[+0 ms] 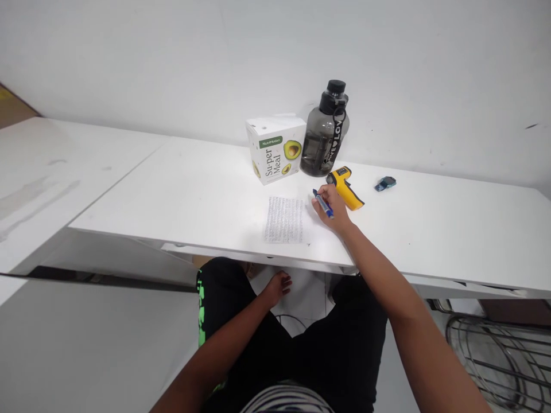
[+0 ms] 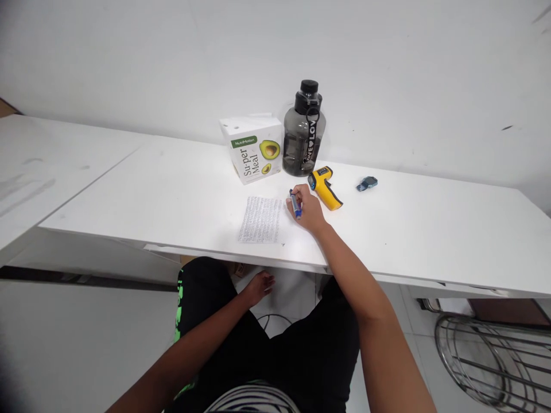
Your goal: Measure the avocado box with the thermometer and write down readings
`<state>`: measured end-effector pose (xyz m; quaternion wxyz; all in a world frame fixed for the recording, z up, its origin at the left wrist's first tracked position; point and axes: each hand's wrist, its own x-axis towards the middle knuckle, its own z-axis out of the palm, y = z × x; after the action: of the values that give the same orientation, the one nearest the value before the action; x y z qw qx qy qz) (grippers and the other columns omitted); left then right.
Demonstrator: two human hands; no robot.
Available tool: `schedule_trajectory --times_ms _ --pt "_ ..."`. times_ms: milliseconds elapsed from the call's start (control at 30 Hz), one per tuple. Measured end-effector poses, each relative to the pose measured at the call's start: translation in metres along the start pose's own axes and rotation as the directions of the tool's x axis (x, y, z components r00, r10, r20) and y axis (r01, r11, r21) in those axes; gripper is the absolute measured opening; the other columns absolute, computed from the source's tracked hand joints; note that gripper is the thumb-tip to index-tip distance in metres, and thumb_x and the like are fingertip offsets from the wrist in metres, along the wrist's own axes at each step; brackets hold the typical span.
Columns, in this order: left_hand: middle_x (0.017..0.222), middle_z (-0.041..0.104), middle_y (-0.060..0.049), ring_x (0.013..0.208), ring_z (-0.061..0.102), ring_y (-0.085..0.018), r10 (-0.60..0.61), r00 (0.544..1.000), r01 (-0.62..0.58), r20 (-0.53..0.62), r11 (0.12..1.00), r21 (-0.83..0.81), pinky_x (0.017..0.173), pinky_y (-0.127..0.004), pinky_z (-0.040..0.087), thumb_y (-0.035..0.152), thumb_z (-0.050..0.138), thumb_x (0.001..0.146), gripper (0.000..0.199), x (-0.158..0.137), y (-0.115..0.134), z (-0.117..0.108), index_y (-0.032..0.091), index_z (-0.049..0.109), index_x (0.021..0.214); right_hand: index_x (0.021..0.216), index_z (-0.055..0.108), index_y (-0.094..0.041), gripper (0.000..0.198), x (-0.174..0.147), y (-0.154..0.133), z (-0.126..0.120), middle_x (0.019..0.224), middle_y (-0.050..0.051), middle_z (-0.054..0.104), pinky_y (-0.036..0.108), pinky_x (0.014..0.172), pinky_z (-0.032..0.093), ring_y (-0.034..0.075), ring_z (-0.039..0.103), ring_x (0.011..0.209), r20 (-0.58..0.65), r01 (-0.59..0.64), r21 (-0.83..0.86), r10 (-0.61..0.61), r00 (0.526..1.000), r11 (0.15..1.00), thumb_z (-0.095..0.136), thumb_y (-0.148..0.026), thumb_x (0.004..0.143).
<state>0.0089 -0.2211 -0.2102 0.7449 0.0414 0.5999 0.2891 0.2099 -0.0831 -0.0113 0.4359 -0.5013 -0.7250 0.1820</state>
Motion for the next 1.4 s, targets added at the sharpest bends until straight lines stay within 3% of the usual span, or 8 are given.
schedule_trajectory --times_ms 167,333,600,833,1100,1400 --pt "0.075 0.063 0.0 0.072 0.06 -0.014 0.043 0.999 -0.044 0.033 0.998 0.049 0.072 -0.029 0.043 0.016 0.077 0.063 0.02 0.004 -0.003 0.001 0.018 0.058 0.069 0.083 0.046 -0.028 0.024 0.0 -0.004 0.002 0.063 -0.007 0.049 0.03 0.064 0.039 0.015 0.048 0.062 0.038 -0.151 0.26 0.146 0.989 0.954 0.066 -0.04 0.083" --pt "0.07 0.061 0.0 0.069 0.057 -0.012 0.136 0.989 -0.141 0.051 0.985 0.099 0.067 -0.027 0.042 0.015 0.084 0.057 0.024 0.007 -0.007 -0.002 0.017 0.062 0.066 0.102 0.062 -0.028 0.027 0.003 -0.011 -0.002 0.082 -0.002 0.07 0.031 0.065 0.046 0.013 0.053 0.06 0.197 -0.327 0.436 0.266 0.944 0.839 0.066 -0.048 0.085" --pt "0.062 0.055 0.003 0.061 0.049 -0.011 0.156 0.987 -0.163 0.048 0.966 0.202 0.06 -0.027 0.037 0.018 0.09 0.056 0.028 0.014 -0.011 -0.005 0.019 0.063 0.064 0.096 0.073 -0.023 0.032 0.002 -0.015 -0.003 0.094 0.004 0.073 0.031 0.07 0.048 0.019 0.064 0.084 0.194 -0.307 0.318 0.256 0.947 0.897 0.079 -0.049 0.078" --pt "0.062 0.055 0.004 0.059 0.046 -0.01 0.162 0.985 -0.173 0.066 0.96 0.219 0.058 -0.026 0.031 0.018 0.091 0.056 0.032 0.012 -0.01 -0.002 0.02 0.06 0.063 0.072 0.065 -0.023 0.035 0.004 -0.016 -0.001 0.064 -0.001 0.062 0.033 0.069 0.045 0.017 0.057 0.067 0.168 -0.346 0.216 0.314 0.934 0.913 0.062 -0.054 0.087" --pt "0.073 0.065 0.001 0.068 0.057 -0.012 0.113 0.99 -0.127 0.083 0.974 0.187 0.064 -0.027 0.041 0.021 0.093 0.06 0.033 0.009 -0.008 -0.002 0.019 0.062 0.071 0.067 0.062 -0.024 0.046 0.003 -0.019 -0.002 0.062 -0.001 0.055 0.035 0.075 0.046 0.019 0.054 0.069 0.116 -0.335 0.166 0.319 0.941 0.927 0.062 -0.063 0.09" --pt "0.087 0.073 -0.004 0.072 0.062 -0.013 0.095 0.991 -0.11 0.089 0.979 0.172 0.069 -0.028 0.045 0.031 0.09 0.066 0.031 0.009 -0.006 -0.003 0.018 0.065 0.078 0.064 0.059 -0.023 0.042 0.002 -0.024 -0.002 0.063 -0.001 0.056 0.033 0.071 0.044 0.018 0.053 0.068 0.156 -0.381 0.155 0.359 0.92 0.911 0.063 -0.056 0.09"
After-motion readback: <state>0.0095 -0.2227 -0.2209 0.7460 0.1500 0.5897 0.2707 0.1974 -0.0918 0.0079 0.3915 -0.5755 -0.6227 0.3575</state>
